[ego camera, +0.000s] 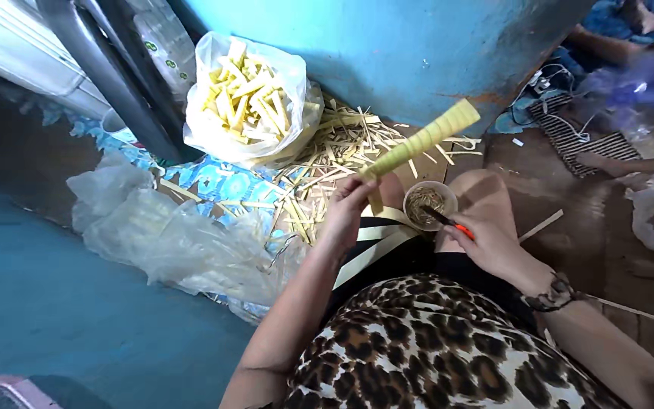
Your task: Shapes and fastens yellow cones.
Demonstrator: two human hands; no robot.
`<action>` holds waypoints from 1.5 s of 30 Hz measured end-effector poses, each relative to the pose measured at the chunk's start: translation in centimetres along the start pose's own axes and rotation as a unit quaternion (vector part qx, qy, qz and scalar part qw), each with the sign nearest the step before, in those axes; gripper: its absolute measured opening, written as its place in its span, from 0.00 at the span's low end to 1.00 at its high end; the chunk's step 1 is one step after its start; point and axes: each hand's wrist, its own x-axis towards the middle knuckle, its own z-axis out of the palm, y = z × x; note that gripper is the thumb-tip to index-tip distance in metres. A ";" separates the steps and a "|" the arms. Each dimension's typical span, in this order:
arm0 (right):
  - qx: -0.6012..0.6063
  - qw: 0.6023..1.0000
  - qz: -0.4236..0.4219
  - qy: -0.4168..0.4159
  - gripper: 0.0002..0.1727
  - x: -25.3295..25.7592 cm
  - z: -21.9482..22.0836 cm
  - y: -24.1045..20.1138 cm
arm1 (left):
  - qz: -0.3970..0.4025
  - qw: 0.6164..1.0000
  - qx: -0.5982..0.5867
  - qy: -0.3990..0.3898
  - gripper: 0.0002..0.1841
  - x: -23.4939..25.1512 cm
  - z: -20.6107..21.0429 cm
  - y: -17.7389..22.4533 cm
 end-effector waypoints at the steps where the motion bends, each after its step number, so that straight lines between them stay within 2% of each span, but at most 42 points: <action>1: -0.018 0.999 -0.023 0.041 0.18 0.4 0.1 -0.6 | -0.008 1.000 -0.004 -0.024 0.13 0.1 0.4 -0.5; 4: -0.049 0.981 -0.110 0.154 0.16 1.2 0.2 -2.9 | -0.040 0.997 -0.026 -0.059 0.17 -0.3 1.5 -1.1; 6: -0.041 0.973 -0.146 0.175 0.15 1.5 -0.1 -4.6 | -0.058 0.995 -0.042 -0.076 0.19 -0.9 2.1 -0.9; 8: -0.027 0.976 -0.152 0.152 0.12 1.7 -0.1 -5.6 | -0.066 0.990 -0.041 -0.114 0.21 -1.3 2.8 -1.0; 9: -0.023 0.981 -0.145 0.126 0.11 1.9 0.0 -5.8 | -0.073 0.987 -0.037 -0.138 0.24 -1.6 3.2 -1.3; 11: -0.002 0.990 -0.123 0.072 0.14 2.3 0.2 -5.9 | -0.083 0.982 -0.024 -0.168 0.36 -2.1 3.6 -2.1; 12: 0.010 0.991 -0.122 0.059 0.14 2.4 0.3 -5.8 | -0.081 0.984 -0.013 -0.159 0.36 -2.1 3.4 -2.2; 14: 0.027 0.989 -0.134 0.060 0.09 2.4 0.4 -5.0 | -0.045 0.992 0.013 -0.120 0.27 -1.5 2.1 -2.0; 16: 0.031 0.994 -0.101 0.032 0.16 1.6 0.3 -4.2 | -0.003 0.997 0.021 -0.072 0.18 -0.3 -0.9 -0.7; 19: 0.021 0.994 -0.057 -0.095 0.19 0.8 0.1 -2.3 | 0.053 0.997 0.033 -0.041 0.16 3.0 -8.7 2.8; 21: 0.023 0.980 -0.026 -0.193 0.19 0.6 0.7 -1.0 | 0.110 0.992 0.018 0.064 0.12 5.7 -13.9 5.1; 22: 0.021 0.974 -0.019 -0.224 0.19 0.5 1.2 -0.4 | 0.118 0.983 0.005 0.140 0.15 6.6 -15.6 5.9; 24: 0.006 0.965 -0.007 -0.261 0.20 0.2 2.1 0.5 | 0.093 0.958 0.017 0.273 0.29 7.0 -17.0 5.9; 26: -0.023 0.960 0.004 -0.278 0.20 0.1 2.8 1.3 | 0.082 0.942 0.108 0.307 0.41 5.8 -15.7 4.1; 27: -0.031 0.961 0.002 -0.276 0.21 0.1 3.1 1.6 | 0.088 0.942 0.167 0.276 0.42 4.5 -14.4 2.6; 29: -0.032 0.964 -0.007 -0.264 0.22 0.0 3.6 2.1 | 0.061 0.936 0.315 0.146 0.38 1.8 -11.8 -1.4; 31: -0.037 0.964 -0.009 -0.264 0.22 -0.1 3.8 2.3 | 0.006 0.898 0.439 -0.024 0.40 -0.1 -9.8 -6.0; 32: -0.040 0.962 -0.006 -0.269 0.23 0.0 3.8 2.3 | -0.009 0.871 0.484 -0.085 0.42 -0.5 -9.1 -8.1; 33: -0.043 0.961 -0.001 -0.273 0.23 0.0 3.8 2.2 | -0.018 0.849 0.515 -0.114 0.43 -0.9 -8.5 -9.6; 35: -0.052 0.961 0.005 -0.271 0.23 -0.3 3.6 2.0 | 0.007 0.836 0.541 -0.091 0.39 -1.2 -7.9 -10.2; 39: -0.062 0.963 0.018 -0.262 0.22 -1.2 3.1 1.7 | 0.079 0.787 0.609 -0.062 0.20 -1.4 -7.1 -6.7; 41: -0.057 0.968 0.016 -0.245 0.22 -1.4 3.0 1.8 | 0.135 0.769 0.622 -0.069 0.18 -1.5 -6.8 -5.6; 43: -0.037 0.986 0.001 -0.165 0.23 -1.6 2.8 1.8 | 0.132 0.778 0.606 -0.104 0.20 -1.8 -5.8 -4.0; 45: -0.012 0.998 -0.049 -0.039 0.27 -1.4 2.2 0.7 | 0.096 0.816 0.547 -0.160 0.21 -2.3 -4.3 -2.1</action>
